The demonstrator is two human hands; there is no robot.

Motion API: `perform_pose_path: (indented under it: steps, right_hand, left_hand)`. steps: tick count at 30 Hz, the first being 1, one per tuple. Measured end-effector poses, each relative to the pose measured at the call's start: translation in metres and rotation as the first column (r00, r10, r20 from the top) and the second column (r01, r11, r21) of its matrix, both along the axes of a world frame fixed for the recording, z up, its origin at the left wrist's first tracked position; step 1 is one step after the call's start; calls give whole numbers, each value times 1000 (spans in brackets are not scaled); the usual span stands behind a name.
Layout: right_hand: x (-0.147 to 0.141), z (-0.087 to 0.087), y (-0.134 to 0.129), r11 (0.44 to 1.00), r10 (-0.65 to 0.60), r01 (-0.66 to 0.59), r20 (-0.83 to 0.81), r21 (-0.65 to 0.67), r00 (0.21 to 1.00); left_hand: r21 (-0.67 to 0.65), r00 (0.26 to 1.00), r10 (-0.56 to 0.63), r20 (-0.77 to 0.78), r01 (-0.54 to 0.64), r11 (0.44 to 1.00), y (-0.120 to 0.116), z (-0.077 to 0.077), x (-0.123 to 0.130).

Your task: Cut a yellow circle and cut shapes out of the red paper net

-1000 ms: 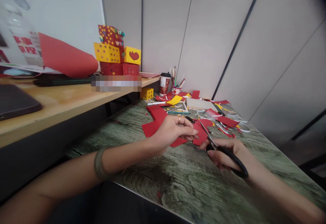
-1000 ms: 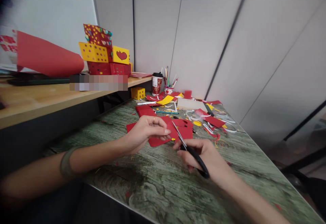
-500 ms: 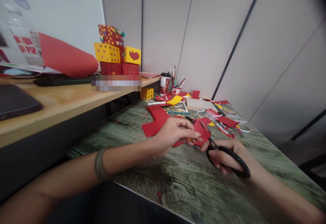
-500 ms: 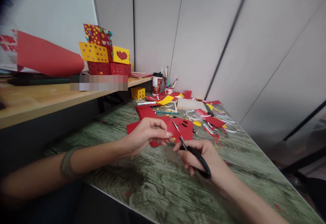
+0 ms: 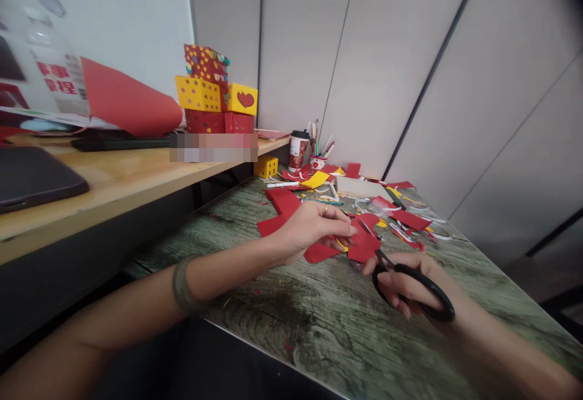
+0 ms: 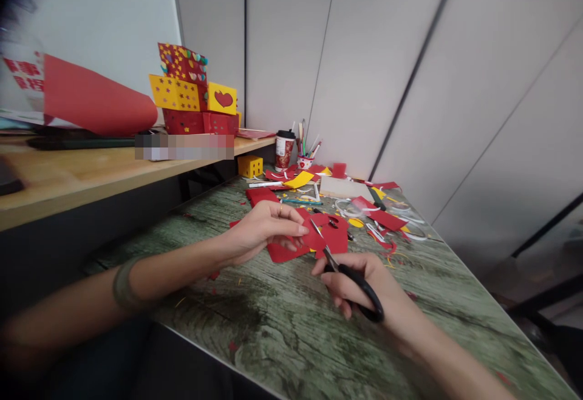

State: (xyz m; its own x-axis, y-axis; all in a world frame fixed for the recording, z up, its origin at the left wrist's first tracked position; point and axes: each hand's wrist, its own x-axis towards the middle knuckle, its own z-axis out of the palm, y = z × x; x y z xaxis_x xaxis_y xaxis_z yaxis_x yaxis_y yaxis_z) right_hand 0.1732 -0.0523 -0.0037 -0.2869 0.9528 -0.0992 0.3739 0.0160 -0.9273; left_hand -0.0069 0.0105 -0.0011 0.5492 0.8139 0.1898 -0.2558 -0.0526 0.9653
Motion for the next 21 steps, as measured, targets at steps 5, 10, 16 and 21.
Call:
perform_pose_path:
  steps: [5,10,16,21]
  right_hand:
    - [3,0,1,999,46,-46,-4,-1,999]
    - [6,-5,6,998,56,-56,10,-25,998]
    - [5,-10,5,1000,22,-22,-28,-17,999]
    - [3,-11,4,1000,-16,16,-53,12,998]
  left_hand:
    - [78,998,37,-58,-32,996,0,-1,0]
    - [74,996,38,-78,-32,997,-1,-2,1]
    - [90,998,46,-52,-41,995,-3,-4,1]
    - [40,998,61,-33,-59,997,-5,-4,3]
